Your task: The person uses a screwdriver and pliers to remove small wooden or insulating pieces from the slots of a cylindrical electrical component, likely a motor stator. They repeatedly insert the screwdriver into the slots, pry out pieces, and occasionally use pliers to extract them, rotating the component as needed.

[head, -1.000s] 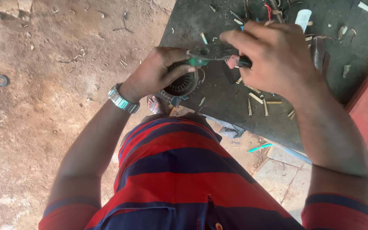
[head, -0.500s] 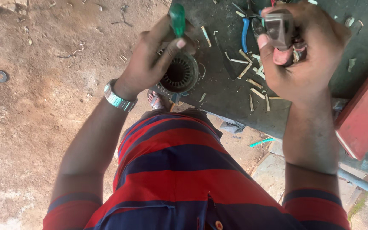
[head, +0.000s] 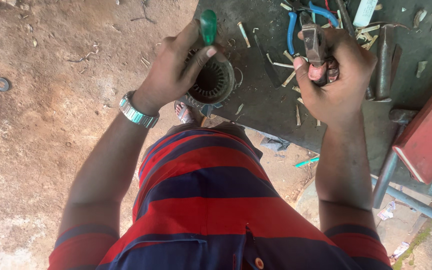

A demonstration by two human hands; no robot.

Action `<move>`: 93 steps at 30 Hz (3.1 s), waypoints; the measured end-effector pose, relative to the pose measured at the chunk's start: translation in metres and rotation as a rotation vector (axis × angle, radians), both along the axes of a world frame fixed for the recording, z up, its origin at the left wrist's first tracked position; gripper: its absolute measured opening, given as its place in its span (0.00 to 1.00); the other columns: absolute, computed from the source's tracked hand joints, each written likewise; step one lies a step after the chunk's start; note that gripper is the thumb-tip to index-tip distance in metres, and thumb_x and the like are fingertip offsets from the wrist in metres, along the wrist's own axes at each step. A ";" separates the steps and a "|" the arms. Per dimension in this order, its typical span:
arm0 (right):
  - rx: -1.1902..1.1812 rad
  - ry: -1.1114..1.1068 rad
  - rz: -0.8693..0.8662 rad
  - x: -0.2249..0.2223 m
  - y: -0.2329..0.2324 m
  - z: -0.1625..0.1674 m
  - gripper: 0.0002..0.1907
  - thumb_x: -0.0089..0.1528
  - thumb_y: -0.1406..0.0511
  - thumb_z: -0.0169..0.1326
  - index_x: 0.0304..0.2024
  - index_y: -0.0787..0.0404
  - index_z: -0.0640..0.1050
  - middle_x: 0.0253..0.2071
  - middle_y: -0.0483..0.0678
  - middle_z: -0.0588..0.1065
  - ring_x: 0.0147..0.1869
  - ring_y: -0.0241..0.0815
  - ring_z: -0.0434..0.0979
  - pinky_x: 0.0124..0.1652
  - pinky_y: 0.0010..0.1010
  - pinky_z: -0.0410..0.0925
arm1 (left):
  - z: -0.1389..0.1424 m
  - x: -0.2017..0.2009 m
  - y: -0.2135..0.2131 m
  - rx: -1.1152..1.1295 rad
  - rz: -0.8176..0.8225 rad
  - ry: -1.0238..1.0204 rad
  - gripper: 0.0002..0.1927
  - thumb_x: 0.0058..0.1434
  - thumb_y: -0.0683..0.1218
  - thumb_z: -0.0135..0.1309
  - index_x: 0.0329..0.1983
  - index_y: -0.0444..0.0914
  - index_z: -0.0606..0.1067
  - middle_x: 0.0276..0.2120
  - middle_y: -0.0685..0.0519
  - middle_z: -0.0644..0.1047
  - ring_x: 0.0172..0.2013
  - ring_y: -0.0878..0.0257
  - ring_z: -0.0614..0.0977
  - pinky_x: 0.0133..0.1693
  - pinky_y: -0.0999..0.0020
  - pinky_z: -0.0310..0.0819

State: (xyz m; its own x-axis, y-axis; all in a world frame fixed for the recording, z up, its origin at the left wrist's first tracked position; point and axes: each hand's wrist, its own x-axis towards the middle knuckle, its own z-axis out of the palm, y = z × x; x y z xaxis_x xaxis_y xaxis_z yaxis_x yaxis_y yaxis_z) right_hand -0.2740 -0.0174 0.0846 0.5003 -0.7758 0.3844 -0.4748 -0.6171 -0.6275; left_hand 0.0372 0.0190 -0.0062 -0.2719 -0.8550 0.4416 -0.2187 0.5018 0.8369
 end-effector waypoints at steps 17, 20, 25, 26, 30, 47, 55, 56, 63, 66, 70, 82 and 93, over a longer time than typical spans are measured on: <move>-0.282 0.270 0.149 0.049 -0.006 0.064 0.19 0.60 0.73 0.65 0.54 0.69 0.78 0.32 0.54 0.74 0.33 0.48 0.75 0.34 0.37 0.68 | 0.007 -0.004 0.006 -0.085 0.040 -0.180 0.12 0.76 0.48 0.55 0.48 0.34 0.69 0.34 0.43 0.78 0.35 0.49 0.84 0.36 0.57 0.78; -0.064 0.148 0.174 0.069 -0.017 0.067 0.10 0.66 0.71 0.60 0.50 0.65 0.77 0.31 0.50 0.75 0.29 0.41 0.76 0.29 0.31 0.66 | 0.013 -0.004 0.006 -0.014 0.004 -0.144 0.12 0.76 0.48 0.55 0.49 0.34 0.70 0.35 0.44 0.79 0.37 0.50 0.86 0.37 0.59 0.80; -0.312 0.379 0.263 0.061 -0.031 0.063 0.14 0.68 0.69 0.64 0.53 0.66 0.76 0.33 0.47 0.76 0.32 0.42 0.77 0.34 0.34 0.68 | 0.017 -0.006 0.002 -0.119 0.030 -0.166 0.17 0.75 0.48 0.55 0.59 0.32 0.71 0.39 0.41 0.80 0.38 0.45 0.84 0.42 0.54 0.79; -0.349 0.408 0.258 0.057 -0.032 0.061 0.15 0.67 0.68 0.64 0.54 0.66 0.76 0.33 0.47 0.77 0.33 0.43 0.77 0.35 0.35 0.68 | 0.016 -0.006 0.001 -0.115 0.022 -0.155 0.18 0.75 0.48 0.55 0.61 0.32 0.70 0.39 0.42 0.80 0.38 0.45 0.84 0.43 0.54 0.79; 0.059 0.064 0.066 0.053 -0.026 0.050 0.09 0.73 0.65 0.58 0.45 0.66 0.77 0.31 0.46 0.75 0.25 0.40 0.73 0.27 0.30 0.64 | 0.013 -0.008 0.001 -0.058 0.023 -0.180 0.14 0.75 0.49 0.55 0.55 0.35 0.72 0.37 0.42 0.80 0.38 0.45 0.84 0.41 0.53 0.79; -0.284 0.253 0.145 0.030 -0.024 0.062 0.11 0.67 0.69 0.63 0.44 0.67 0.73 0.31 0.50 0.72 0.31 0.42 0.71 0.34 0.29 0.62 | 0.009 -0.008 0.003 -0.050 0.017 -0.147 0.14 0.74 0.49 0.56 0.53 0.34 0.73 0.39 0.42 0.80 0.40 0.44 0.83 0.41 0.54 0.78; -0.021 0.036 -0.104 0.003 -0.006 0.039 0.12 0.71 0.75 0.62 0.56 0.69 0.76 0.28 0.45 0.69 0.29 0.31 0.64 0.31 0.21 0.55 | 0.001 -0.009 0.014 -0.042 0.041 -0.026 0.12 0.74 0.47 0.55 0.52 0.33 0.73 0.40 0.43 0.80 0.38 0.51 0.85 0.38 0.59 0.81; 0.010 0.005 -0.125 0.005 -0.005 0.031 0.14 0.70 0.75 0.61 0.59 0.69 0.77 0.28 0.45 0.68 0.29 0.31 0.64 0.32 0.21 0.55 | 0.000 -0.008 0.016 -0.013 0.047 -0.018 0.11 0.73 0.46 0.56 0.51 0.33 0.74 0.38 0.42 0.80 0.36 0.52 0.85 0.37 0.59 0.80; 0.026 0.043 -0.145 0.012 0.008 -0.021 0.25 0.65 0.77 0.64 0.64 0.65 0.73 0.34 0.43 0.72 0.33 0.30 0.71 0.34 0.21 0.64 | -0.001 -0.001 0.002 -0.021 -0.028 -0.120 0.11 0.76 0.46 0.57 0.55 0.34 0.75 0.43 0.45 0.82 0.45 0.56 0.87 0.49 0.60 0.83; 0.143 0.124 -0.197 0.015 0.019 -0.032 0.33 0.62 0.77 0.62 0.69 0.61 0.71 0.36 0.43 0.71 0.36 0.29 0.69 0.35 0.22 0.64 | 0.000 0.002 0.012 -0.295 0.084 -0.217 0.11 0.73 0.44 0.58 0.54 0.35 0.76 0.48 0.46 0.83 0.48 0.56 0.86 0.63 0.50 0.76; 0.346 0.131 -0.242 0.016 0.036 -0.038 0.36 0.59 0.77 0.61 0.70 0.60 0.70 0.34 0.42 0.71 0.35 0.28 0.68 0.38 0.21 0.65 | -0.004 0.002 0.045 -0.260 0.135 -0.110 0.08 0.70 0.41 0.57 0.51 0.35 0.77 0.49 0.48 0.83 0.49 0.58 0.86 0.59 0.54 0.76; 0.315 0.131 -0.252 0.012 0.037 -0.059 0.35 0.60 0.76 0.64 0.69 0.60 0.71 0.36 0.45 0.74 0.38 0.32 0.72 0.39 0.25 0.68 | 0.066 -0.009 0.016 -0.382 0.117 0.094 0.12 0.76 0.44 0.58 0.56 0.32 0.74 0.47 0.44 0.80 0.43 0.58 0.85 0.44 0.67 0.82; 0.109 0.495 -0.306 0.014 0.023 -0.090 0.42 0.53 0.70 0.70 0.69 0.58 0.70 0.53 0.52 0.77 0.57 0.54 0.76 0.51 0.48 0.67 | 0.047 0.014 0.039 0.011 0.297 -0.024 0.13 0.77 0.44 0.56 0.58 0.32 0.75 0.32 0.50 0.76 0.30 0.62 0.78 0.32 0.68 0.70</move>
State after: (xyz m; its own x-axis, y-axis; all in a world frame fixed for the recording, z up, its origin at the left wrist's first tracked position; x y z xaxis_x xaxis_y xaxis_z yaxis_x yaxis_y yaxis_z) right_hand -0.2596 0.0054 -0.0053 0.3472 -0.9350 0.0728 -0.8734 -0.3507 -0.3379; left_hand 0.0508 0.0581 0.0407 -0.0196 -0.9036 0.4279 -0.3743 0.4035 0.8349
